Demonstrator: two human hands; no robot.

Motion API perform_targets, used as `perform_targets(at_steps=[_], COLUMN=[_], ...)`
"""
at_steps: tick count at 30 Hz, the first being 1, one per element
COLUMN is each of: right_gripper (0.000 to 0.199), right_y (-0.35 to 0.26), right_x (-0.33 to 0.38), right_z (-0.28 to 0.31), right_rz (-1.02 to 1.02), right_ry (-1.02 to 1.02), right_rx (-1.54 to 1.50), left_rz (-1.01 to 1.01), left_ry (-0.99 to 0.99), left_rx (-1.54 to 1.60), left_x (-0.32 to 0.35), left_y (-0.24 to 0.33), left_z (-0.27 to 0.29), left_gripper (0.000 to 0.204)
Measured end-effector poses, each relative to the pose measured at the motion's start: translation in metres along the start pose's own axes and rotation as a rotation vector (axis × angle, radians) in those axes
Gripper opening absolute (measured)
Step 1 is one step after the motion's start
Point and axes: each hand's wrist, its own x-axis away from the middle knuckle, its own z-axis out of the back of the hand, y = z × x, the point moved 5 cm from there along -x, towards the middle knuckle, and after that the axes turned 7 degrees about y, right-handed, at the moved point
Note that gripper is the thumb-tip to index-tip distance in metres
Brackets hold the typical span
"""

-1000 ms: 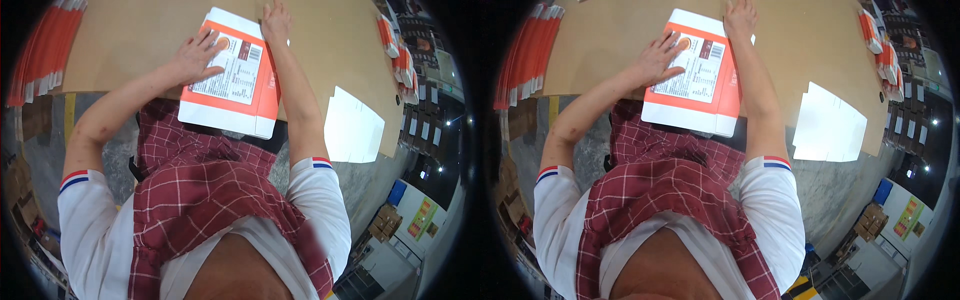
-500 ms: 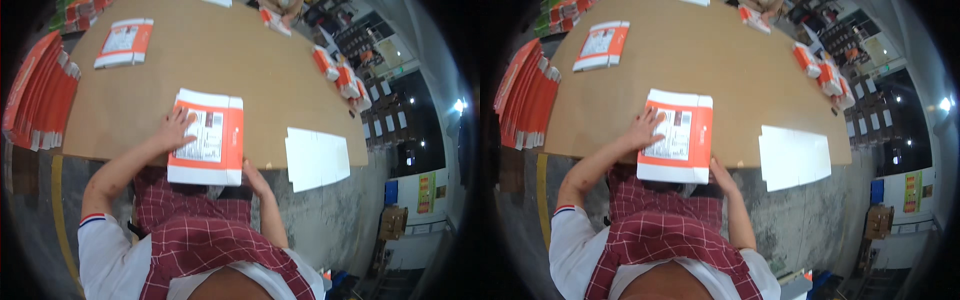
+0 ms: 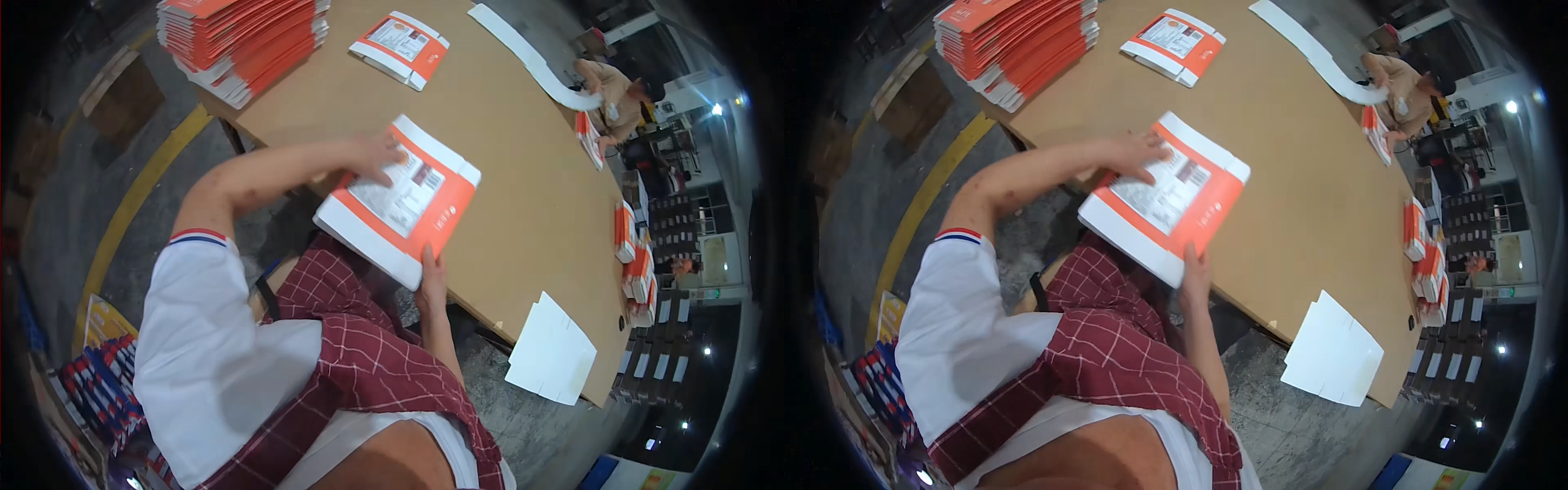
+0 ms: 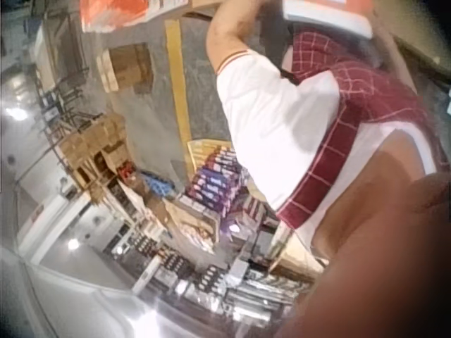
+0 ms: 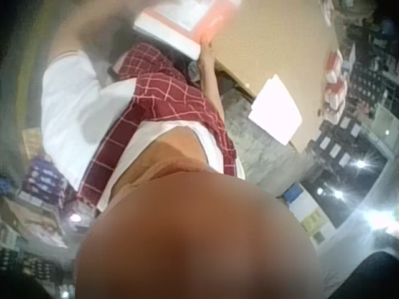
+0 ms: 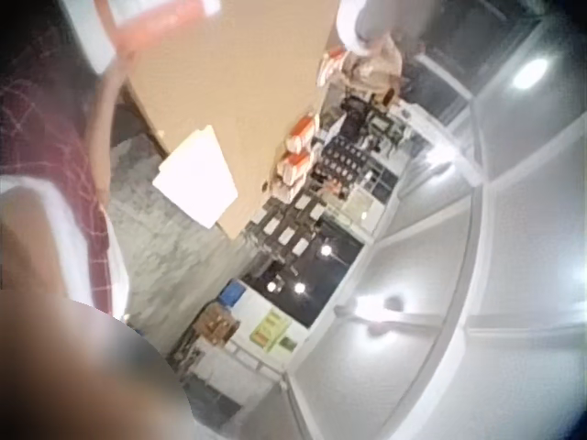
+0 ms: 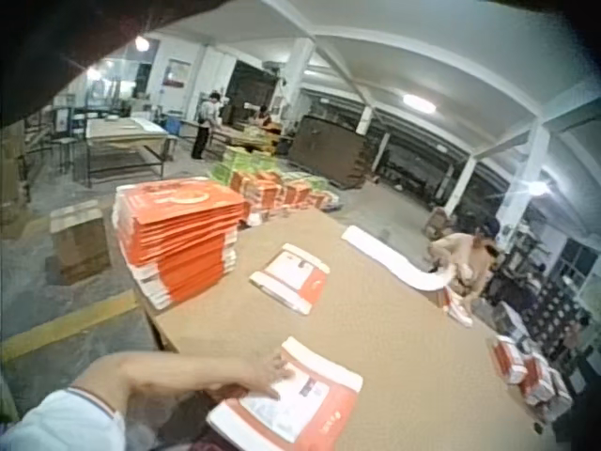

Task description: Counting and stacking cardboard packaging materials on a table.

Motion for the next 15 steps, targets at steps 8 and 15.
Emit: perform_targets(at_steps=[8, 15], right_gripper=[0.054, 0.047], right_y=[0.049, 0.027], right_x=[-0.031, -0.015], right_z=[-0.189, -0.200], right_rz=[0.155, -0.178], right_ry=[-0.135, -0.609], right_rx=[-0.121, 0.202], left_rz=[0.238, 0.290], left_ry=[0.008, 0.046], left_rx=[-0.202, 0.103], left_x=[0.065, 0.077], left_y=[-0.137, -0.196], left_z=[0.086, 0.089], left_gripper=[0.068, 0.056])
